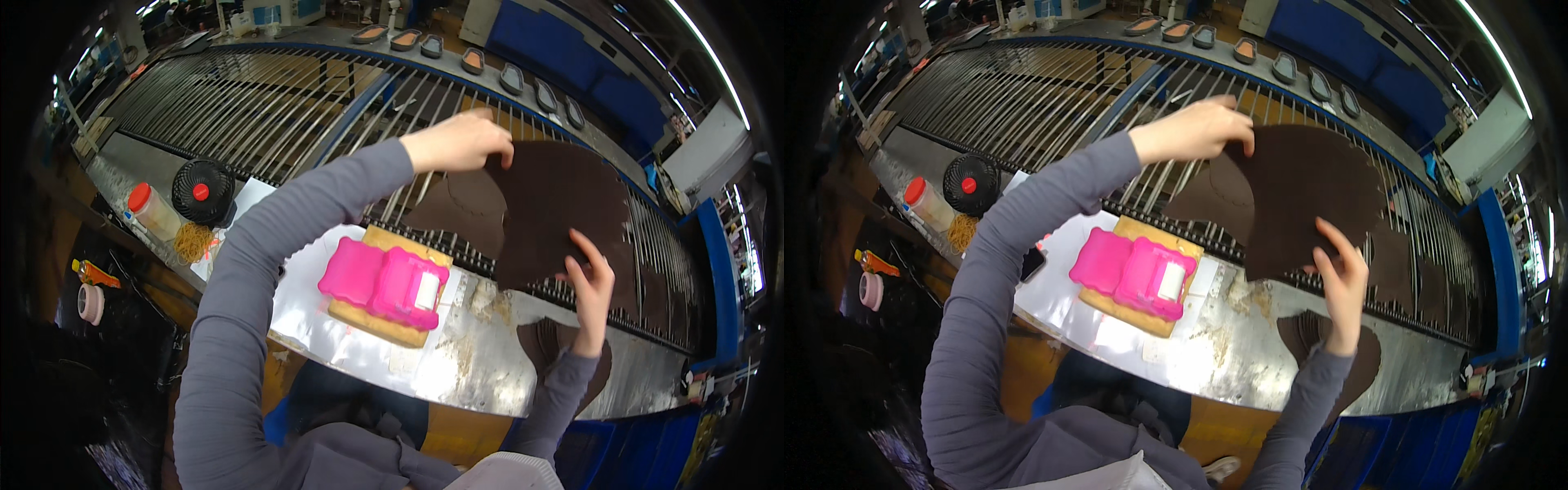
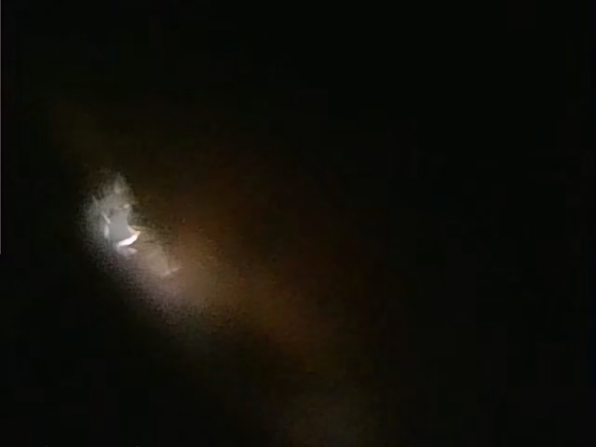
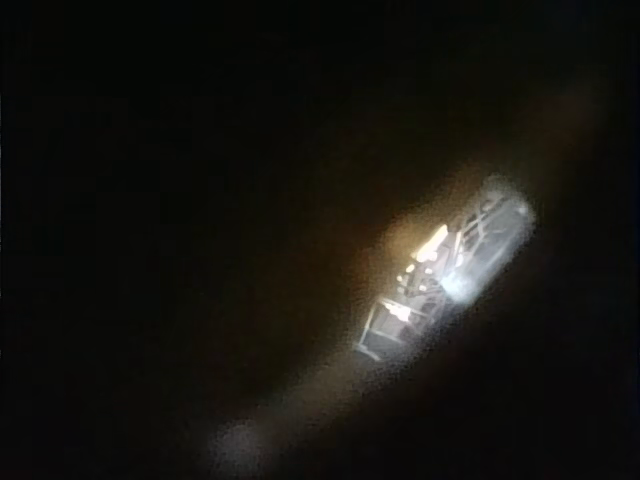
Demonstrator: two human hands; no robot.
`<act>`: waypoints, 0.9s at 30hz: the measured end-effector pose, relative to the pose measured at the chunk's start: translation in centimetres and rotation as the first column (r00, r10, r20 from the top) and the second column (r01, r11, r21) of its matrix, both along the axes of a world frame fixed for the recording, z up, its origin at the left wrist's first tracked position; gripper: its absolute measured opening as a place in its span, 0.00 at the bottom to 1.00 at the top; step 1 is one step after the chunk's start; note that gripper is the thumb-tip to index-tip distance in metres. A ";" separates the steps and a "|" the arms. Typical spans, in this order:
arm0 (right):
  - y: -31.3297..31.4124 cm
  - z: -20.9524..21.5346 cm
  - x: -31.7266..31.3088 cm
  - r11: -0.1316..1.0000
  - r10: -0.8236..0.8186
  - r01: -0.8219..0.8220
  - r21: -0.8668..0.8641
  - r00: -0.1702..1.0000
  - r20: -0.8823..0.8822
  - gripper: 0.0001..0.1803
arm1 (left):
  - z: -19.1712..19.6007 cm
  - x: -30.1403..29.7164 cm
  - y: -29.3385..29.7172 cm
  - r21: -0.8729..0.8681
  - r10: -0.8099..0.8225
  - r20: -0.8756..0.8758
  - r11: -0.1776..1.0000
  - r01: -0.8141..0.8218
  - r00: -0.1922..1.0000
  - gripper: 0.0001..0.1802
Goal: The person repeatedly picks up brown cut-out material pieces from a metal conveyor rack and stacks them on a nearby table. The person handles the pieces one at a time, aligning them into a growing pile throughout the clip.
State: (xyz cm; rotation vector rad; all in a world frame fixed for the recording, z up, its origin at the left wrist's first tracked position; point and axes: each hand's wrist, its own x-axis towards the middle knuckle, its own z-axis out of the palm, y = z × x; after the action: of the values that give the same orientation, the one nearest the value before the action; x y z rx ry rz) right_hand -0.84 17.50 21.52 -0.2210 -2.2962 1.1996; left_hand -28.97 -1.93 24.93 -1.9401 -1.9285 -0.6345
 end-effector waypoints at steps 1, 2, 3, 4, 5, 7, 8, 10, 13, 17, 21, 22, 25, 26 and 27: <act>-0.4 0.3 -3.2 0.984 0.052 -0.049 -0.170 0.999 0.014 0.26 | 0.5 -2.2 0.5 0.015 0.051 -0.131 0.999 -0.049 0.990 0.18; -0.4 -0.3 -6.6 0.968 0.083 -0.090 -0.233 0.996 -0.040 0.27 | 0.8 -4.1 0.6 0.022 0.133 -0.179 0.991 -0.131 0.975 0.17; -0.2 -1.5 -9.4 0.947 0.101 -0.126 -0.295 0.990 -0.096 0.29 | 0.9 -5.8 1.2 0.063 0.209 -0.249 0.978 -0.199 0.946 0.15; -0.6 -2.8 -12.0 0.915 0.092 -0.124 -0.384 0.991 -0.099 0.31 | 0.8 -7.8 1.6 0.079 0.258 -0.297 0.966 -0.246 0.919 0.14; -1.1 -4.2 -14.6 0.875 0.083 -0.121 -0.468 0.991 -0.100 0.32 | 0.3 -9.9 2.1 0.098 0.306 -0.343 0.952 -0.290 0.888 0.13; -2.9 -7.8 -18.9 0.782 0.051 -0.129 -0.610 0.988 -0.143 0.33 | -1.8 -13.9 2.9 0.071 0.370 -0.364 0.926 -0.371 0.855 0.11; -3.8 -9.6 -20.7 0.725 0.055 -0.128 -0.677 0.990 -0.128 0.34 | -3.7 -16.0 3.2 0.047 0.395 -0.373 0.912 -0.408 0.840 0.11; -4.8 -12.5 -22.3 0.632 0.050 -0.076 -0.771 0.997 -0.057 0.34 | -7.5 -17.9 4.8 -0.070 0.388 -0.406 0.889 -0.452 0.827 0.09; -5.4 -17.4 -23.9 0.512 0.097 -0.042 -0.858 0.995 0.009 0.34 | -14.4 -20.8 6.6 -0.184 0.346 -0.454 0.865 -0.467 0.821 0.06; -2.7 -21.6 -23.2 0.380 0.055 0.068 -0.923 0.994 0.096 0.34 | -19.6 -20.2 11.1 -0.282 0.272 -0.401 0.872 -0.400 0.875 0.07; -2.8 -22.4 -23.0 0.342 0.004 0.146 -0.928 0.988 0.157 0.35 | -22.9 -20.2 12.9 -0.365 0.246 -0.350 0.853 -0.373 0.904 0.08; -2.5 -22.8 -22.9 0.358 0.008 0.139 -0.923 0.988 0.152 0.34 | -23.4 -20.3 13.0 -0.330 0.237 -0.320 0.880 -0.342 0.917 0.04; -2.0 -22.8 -23.1 0.414 0.037 0.131 -0.901 0.986 0.160 0.34 | -23.4 -20.3 13.2 -0.375 0.244 -0.235 0.870 -0.319 0.941 0.06; -2.1 -22.7 -22.8 0.424 0.067 0.111 -0.899 0.986 0.154 0.34 | -23.0 -20.3 13.0 -0.456 0.252 -0.210 0.829 -0.322 0.945 0.06; -1.9 -22.4 -22.7 0.417 0.087 0.107 -0.903 0.984 0.157 0.34 | -22.4 -20.1 12.6 -0.430 0.258 -0.171 0.849 -0.308 0.951 0.07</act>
State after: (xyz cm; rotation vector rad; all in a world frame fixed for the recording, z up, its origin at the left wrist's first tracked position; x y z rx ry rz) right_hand -23.50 15.63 -0.90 -0.7603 -1.4605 2.4232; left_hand -49.10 10.65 2.52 -1.8187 -2.3872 0.0133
